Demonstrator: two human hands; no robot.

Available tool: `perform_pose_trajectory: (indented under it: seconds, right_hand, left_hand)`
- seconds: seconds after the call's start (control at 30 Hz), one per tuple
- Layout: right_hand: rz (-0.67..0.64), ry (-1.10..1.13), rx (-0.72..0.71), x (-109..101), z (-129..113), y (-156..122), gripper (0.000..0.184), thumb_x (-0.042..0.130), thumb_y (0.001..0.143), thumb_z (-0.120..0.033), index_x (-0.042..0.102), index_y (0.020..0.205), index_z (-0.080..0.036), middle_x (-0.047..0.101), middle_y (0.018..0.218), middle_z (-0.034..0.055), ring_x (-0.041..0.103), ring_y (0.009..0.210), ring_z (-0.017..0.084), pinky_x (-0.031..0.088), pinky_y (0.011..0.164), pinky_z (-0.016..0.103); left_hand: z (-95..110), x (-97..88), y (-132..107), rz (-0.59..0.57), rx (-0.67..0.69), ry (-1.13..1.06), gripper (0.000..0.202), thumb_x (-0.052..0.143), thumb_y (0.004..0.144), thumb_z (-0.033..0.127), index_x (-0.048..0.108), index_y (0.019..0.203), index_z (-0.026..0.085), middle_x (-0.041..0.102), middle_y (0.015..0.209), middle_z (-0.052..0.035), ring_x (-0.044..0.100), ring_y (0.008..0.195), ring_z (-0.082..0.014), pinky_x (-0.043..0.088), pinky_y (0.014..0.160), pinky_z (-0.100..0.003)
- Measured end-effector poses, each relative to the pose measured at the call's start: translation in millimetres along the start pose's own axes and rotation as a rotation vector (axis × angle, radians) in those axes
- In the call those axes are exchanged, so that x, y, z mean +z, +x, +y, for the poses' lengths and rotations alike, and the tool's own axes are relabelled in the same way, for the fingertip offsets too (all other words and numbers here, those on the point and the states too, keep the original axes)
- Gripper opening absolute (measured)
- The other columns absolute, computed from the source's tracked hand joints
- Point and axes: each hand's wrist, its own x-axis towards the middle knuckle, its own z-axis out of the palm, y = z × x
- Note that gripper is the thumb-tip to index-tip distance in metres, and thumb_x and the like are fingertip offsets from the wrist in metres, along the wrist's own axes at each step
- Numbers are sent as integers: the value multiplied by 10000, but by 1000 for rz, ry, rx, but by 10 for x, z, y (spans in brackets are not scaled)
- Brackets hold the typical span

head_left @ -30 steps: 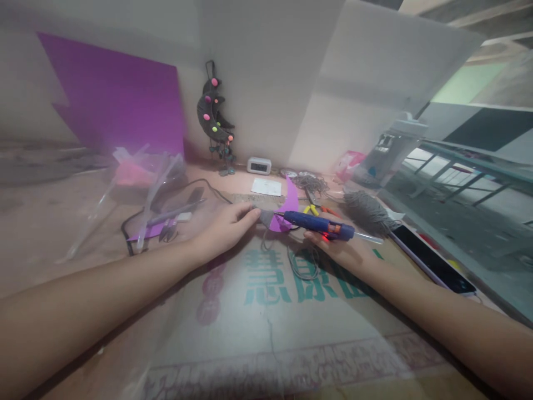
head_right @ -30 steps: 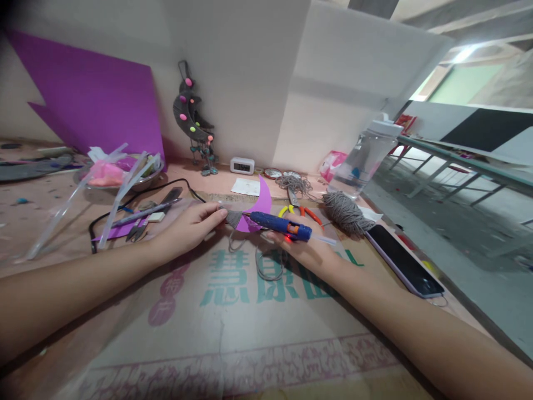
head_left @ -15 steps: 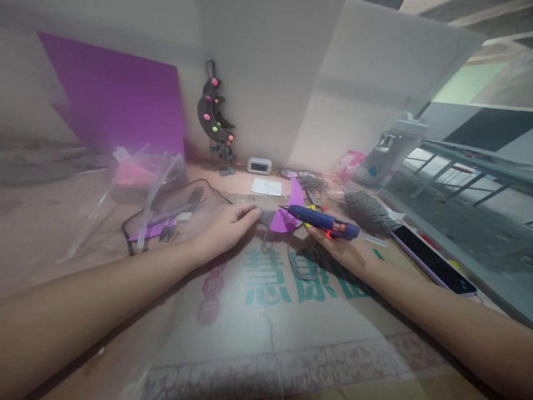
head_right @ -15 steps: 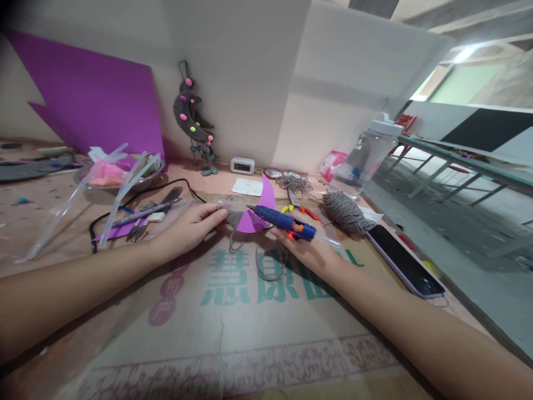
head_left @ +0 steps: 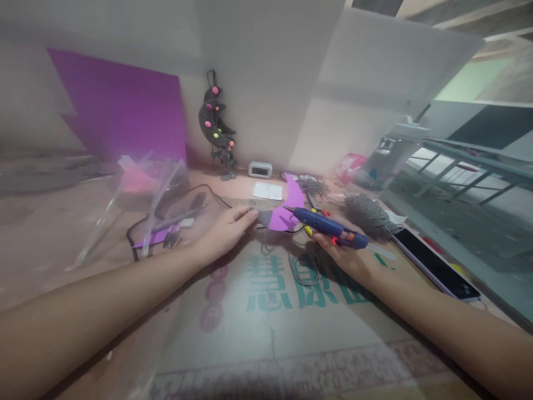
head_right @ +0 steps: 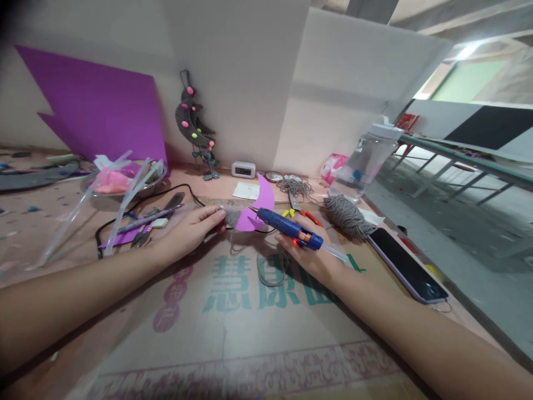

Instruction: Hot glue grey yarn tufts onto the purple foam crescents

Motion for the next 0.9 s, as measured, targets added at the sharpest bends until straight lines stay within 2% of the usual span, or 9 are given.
perform_pose_trajectory:
  seconds: [0.1, 0.23, 0.33, 0.47, 0.6, 0.73, 0.83, 0.9]
  right_hand:
    - [4, -24, 0, 2, 10, 7, 192, 606, 809, -437, 608, 884, -261, 654, 858, 19, 627, 804, 227, 527, 747, 380]
    - [3, -63, 15, -19, -17, -5, 212, 595, 813, -445, 591, 794, -233, 630, 795, 25, 608, 735, 213, 511, 681, 351]
    - [16, -48, 41, -60, -76, -13, 236, 596, 811, -463, 598, 824, -227, 637, 799, 29, 603, 737, 211, 504, 690, 346]
    - [41, 34, 64, -137, -165, 64, 313, 474, 879, -495, 641, 835, -234, 655, 816, 38, 607, 762, 207, 499, 746, 350]
    - [120, 202, 195, -204, -140, 302, 427, 434, 883, -550, 663, 784, -204, 623, 674, 32, 592, 644, 172, 487, 632, 292]
    - [162, 355, 335, -199, 39, 656, 452, 526, 810, -601, 672, 827, -174, 647, 695, 52, 594, 608, 158, 460, 540, 255]
    - [81, 250, 391, -115, 191, 947, 456, 595, 759, -593, 692, 848, -157, 680, 724, 72, 619, 642, 180, 467, 567, 267]
    - [-23, 123, 393, -17, 256, 1133, 439, 635, 740, -558, 711, 898, -155, 712, 810, 80, 646, 723, 199, 479, 636, 277]
  left_hand:
    - [-2, -3, 4, -11, 19, 33, 356, 395, 912, 404, 503, 666, 171, 480, 628, 27, 423, 582, -114, 318, 540, -235]
    - [-5, 8, 2, -11, 42, 36, 345, 392, 915, 387, 496, 669, 169, 482, 642, 27, 439, 604, -115, 327, 561, -233]
    - [-16, 11, -4, -16, 47, 54, 343, 388, 917, 382, 505, 677, 166, 483, 639, 28, 433, 603, -116, 323, 561, -233]
    - [-34, 5, -11, -1, 61, 83, 339, 398, 912, 390, 510, 682, 167, 484, 642, 28, 441, 617, -123, 324, 563, -233]
    - [-37, 14, -13, -74, 99, 64, 342, 417, 903, 394, 498, 664, 163, 495, 649, 22, 468, 639, -129, 352, 596, -236]
    - [-20, 33, -24, -117, 109, 102, 340, 423, 896, 396, 490, 657, 163, 507, 655, 18, 478, 636, -130, 357, 592, -234]
    - [-3, 41, -36, -104, 85, 140, 345, 424, 894, 403, 464, 645, 167, 470, 618, 29, 440, 589, -118, 328, 548, -226]
    - [4, 43, -39, -112, 63, 144, 342, 420, 895, 397, 459, 645, 167, 474, 618, 30, 426, 573, -111, 320, 534, -220]
